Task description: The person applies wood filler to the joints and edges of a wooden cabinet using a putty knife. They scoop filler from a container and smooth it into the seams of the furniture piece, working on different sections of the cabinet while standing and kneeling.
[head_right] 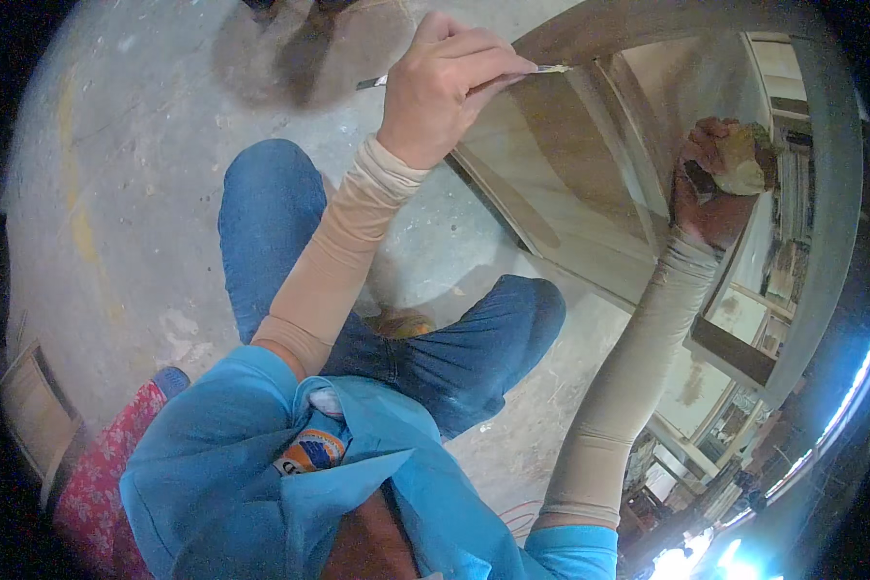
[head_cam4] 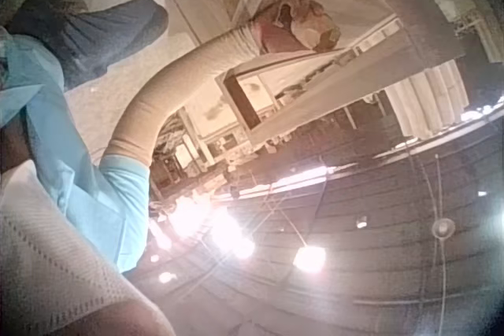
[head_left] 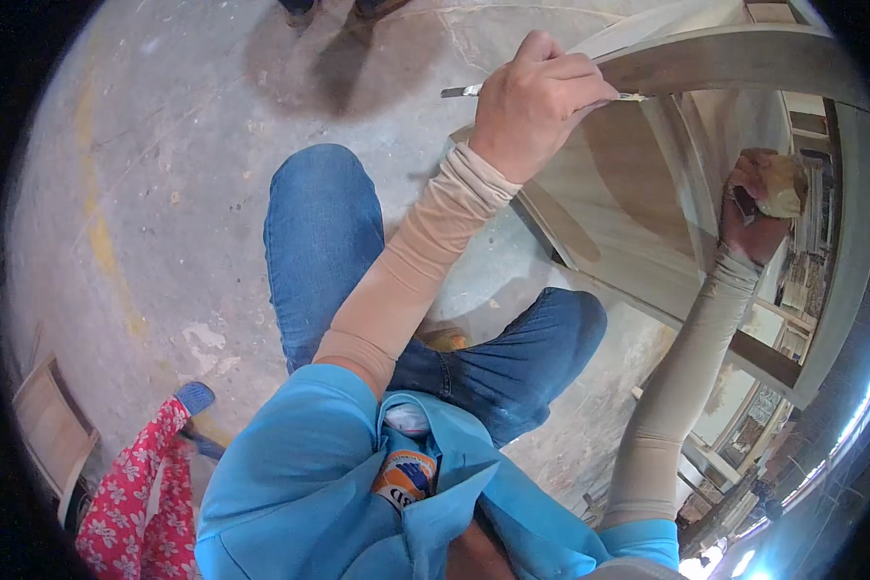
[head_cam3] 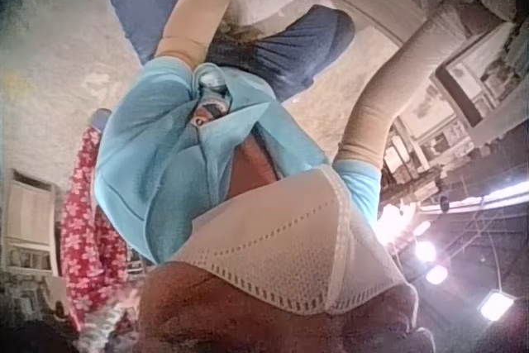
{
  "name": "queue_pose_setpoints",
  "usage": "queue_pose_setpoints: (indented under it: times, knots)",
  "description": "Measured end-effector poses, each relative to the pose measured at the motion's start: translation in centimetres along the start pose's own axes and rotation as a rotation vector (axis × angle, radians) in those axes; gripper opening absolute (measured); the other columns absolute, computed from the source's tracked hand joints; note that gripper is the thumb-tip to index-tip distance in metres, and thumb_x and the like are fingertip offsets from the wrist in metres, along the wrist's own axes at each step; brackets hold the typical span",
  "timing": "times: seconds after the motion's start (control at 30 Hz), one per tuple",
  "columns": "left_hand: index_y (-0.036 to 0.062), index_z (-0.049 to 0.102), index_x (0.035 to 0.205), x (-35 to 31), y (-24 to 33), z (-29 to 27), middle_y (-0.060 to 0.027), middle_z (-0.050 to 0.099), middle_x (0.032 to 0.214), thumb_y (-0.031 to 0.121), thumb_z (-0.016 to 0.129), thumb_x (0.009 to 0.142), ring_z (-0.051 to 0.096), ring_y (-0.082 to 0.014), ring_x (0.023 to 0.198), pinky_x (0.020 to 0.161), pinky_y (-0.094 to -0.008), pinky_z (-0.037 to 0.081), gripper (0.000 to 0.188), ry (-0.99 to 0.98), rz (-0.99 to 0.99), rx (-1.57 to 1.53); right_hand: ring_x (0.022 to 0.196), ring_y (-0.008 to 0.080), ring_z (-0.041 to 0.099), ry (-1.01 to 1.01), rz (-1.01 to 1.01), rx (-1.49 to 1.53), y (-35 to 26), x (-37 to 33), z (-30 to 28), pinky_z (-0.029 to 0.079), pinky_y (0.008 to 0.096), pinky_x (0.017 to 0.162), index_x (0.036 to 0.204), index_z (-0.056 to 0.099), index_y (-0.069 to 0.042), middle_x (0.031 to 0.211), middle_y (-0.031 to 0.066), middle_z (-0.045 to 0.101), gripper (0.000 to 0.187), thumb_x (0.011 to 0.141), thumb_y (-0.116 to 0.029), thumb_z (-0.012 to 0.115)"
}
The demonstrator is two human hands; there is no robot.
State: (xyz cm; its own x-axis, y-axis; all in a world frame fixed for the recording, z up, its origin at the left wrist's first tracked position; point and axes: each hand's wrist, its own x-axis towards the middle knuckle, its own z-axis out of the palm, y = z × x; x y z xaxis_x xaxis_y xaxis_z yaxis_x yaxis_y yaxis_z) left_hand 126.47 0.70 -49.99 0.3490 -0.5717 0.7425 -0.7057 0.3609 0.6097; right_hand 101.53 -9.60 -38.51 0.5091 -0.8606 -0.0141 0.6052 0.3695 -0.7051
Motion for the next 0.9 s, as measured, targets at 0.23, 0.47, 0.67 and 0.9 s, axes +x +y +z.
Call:
queue_pose_setpoints:
  times: [0.23, 0.47, 0.67, 0.9]
  knots:
    - [0.0195, 0.071, 0.077, 0.1, -0.5, -1.0, 0.0096, 0.062, 0.079, 0.019, 0.071, 0.068, 0.051, -0.0168, 0.077, 0.062, -0.0280, 0.050, 0.009, -0.043, -0.076, -0.049, 0.067, 0.0163, 0.040, 0.006, 0.072, 0.137, -0.4, 0.2, 0.0, 0.037, 0.0277, 0.063, 0.106, 0.045, 0.002, 0.091, 0.0120, 0.045, 0.033, 0.084, -0.019, 0.056]
    - [0.0152, 0.071, 0.084, 0.6, 0.5, -0.5, 0.0008, 0.063, 0.076, 0.010, 0.070, 0.069, 0.049, -0.0200, 0.070, 0.064, -0.0296, 0.044, 0.016, 0.017, -0.119, -0.238, 0.067, 0.0162, 0.040, 0.018, 0.063, 0.114, -1.0, 0.2, 0.1, 0.037, 0.0273, 0.063, 0.106, 0.045, 0.003, 0.091, 0.0121, 0.043, 0.034, 0.083, -0.019, 0.056]
    - [0.0147, 0.071, 0.083, 0.7, 1.3, 0.4, 0.0011, 0.063, 0.076, 0.009, 0.071, 0.068, 0.049, -0.0198, 0.068, 0.062, -0.0295, 0.043, 0.015, 0.104, -0.106, -0.239, 0.067, 0.0162, 0.041, 0.014, 0.020, 0.114, -0.6, 0.0, 0.3, 0.037, 0.0267, 0.062, 0.106, 0.043, 0.005, 0.091, 0.0133, 0.043, 0.034, 0.083, -0.015, 0.057]
    - [0.0163, 0.071, 0.083, 0.0, 1.6, 1.2, 0.0039, 0.063, 0.078, 0.008, 0.072, 0.066, 0.047, -0.0191, 0.070, 0.062, -0.0285, 0.043, 0.019, 0.141, -0.127, -0.212, 0.067, 0.0167, 0.040, -0.024, 0.045, 0.094, -0.7, 0.1, 0.4, 0.037, 0.0268, 0.062, 0.105, 0.043, 0.004, 0.091, 0.0135, 0.044, 0.033, 0.083, -0.015, 0.058]
